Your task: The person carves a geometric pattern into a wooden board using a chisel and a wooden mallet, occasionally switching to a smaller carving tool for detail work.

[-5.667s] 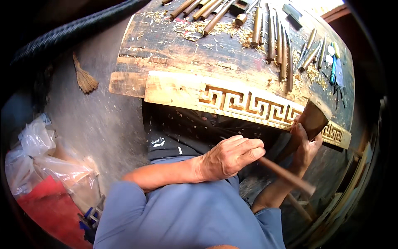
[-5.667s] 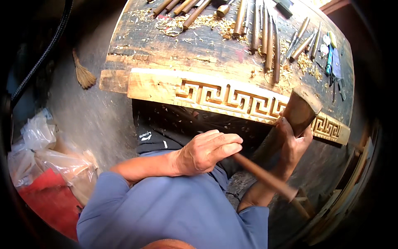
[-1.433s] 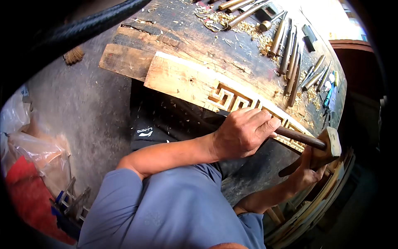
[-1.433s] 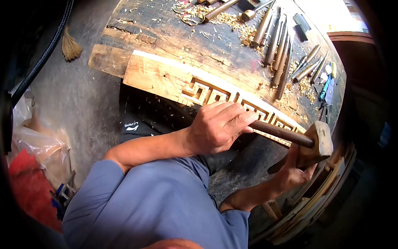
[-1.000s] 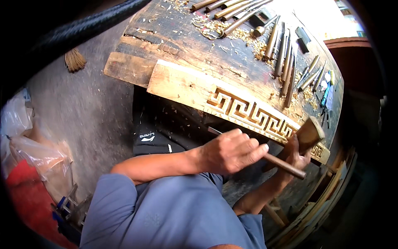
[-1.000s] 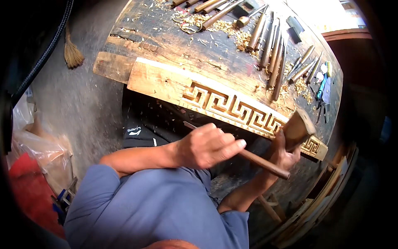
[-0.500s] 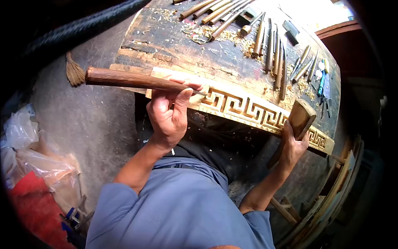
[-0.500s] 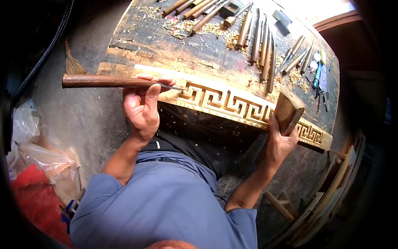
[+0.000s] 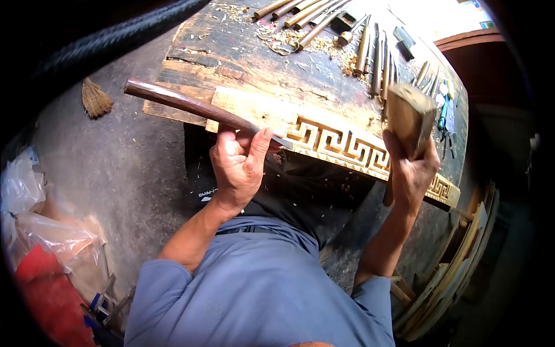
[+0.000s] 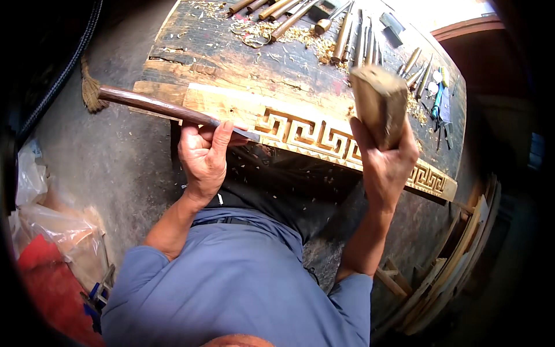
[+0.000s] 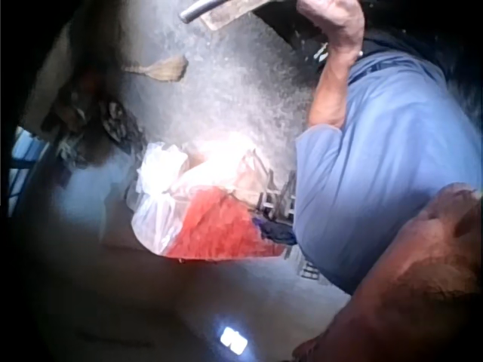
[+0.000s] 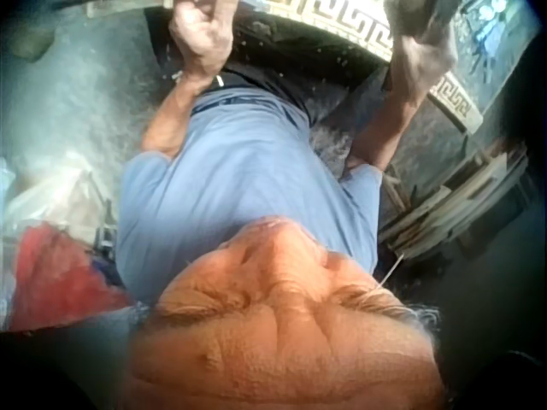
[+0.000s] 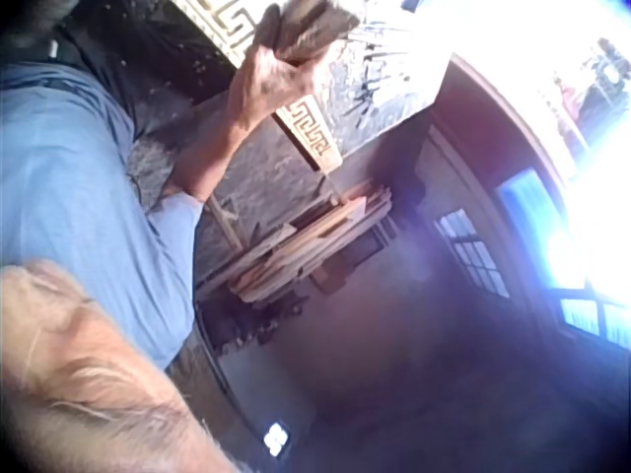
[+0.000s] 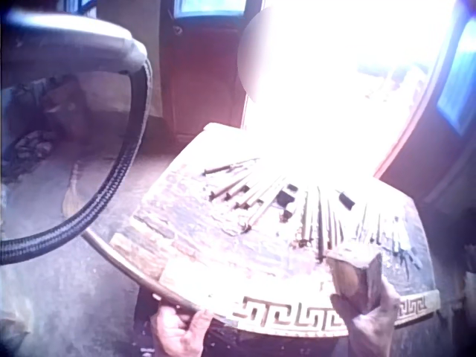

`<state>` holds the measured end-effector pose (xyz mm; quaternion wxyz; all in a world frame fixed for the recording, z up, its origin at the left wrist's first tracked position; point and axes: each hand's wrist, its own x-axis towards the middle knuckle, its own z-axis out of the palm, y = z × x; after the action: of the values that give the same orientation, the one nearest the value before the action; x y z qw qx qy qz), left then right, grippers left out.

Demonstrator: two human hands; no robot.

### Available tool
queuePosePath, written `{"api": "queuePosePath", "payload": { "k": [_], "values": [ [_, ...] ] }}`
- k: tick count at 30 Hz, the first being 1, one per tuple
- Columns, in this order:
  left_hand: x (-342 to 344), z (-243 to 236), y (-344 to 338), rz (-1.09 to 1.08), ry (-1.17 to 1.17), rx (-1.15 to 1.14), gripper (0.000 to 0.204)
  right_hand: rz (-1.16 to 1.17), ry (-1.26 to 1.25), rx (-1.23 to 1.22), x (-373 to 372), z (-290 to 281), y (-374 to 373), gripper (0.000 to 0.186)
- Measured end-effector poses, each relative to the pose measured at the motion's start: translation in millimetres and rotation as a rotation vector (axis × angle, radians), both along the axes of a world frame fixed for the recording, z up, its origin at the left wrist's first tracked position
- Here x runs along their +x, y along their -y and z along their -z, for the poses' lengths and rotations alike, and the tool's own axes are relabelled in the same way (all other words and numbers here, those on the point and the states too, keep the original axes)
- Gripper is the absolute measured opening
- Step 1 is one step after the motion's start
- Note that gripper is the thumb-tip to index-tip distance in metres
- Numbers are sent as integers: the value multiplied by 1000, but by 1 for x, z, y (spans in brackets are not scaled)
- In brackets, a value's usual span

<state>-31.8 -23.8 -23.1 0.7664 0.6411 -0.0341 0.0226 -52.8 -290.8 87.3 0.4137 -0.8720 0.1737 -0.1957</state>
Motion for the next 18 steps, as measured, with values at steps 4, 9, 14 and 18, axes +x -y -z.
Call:
{"api": "queuePosePath", "payload": {
  "k": [4, 9, 14, 18],
  "values": [
    [-1, -1, 1, -9, -38, -63, 31, -162, 19, -151, 33, -14, -18, 62],
    [-2, -2, 0, 3, -73, -32, 34, -341, 60, -297, 65, -29, -45, 57],
    [0, -11, 1, 11, -86, -22, 31, -451, 69, -390, 89, -39, -67, 60],
    [2, -3, 0, 12, -18, 109, 28, -622, 197, -293, 107, -36, -73, 48]
  ]
}}
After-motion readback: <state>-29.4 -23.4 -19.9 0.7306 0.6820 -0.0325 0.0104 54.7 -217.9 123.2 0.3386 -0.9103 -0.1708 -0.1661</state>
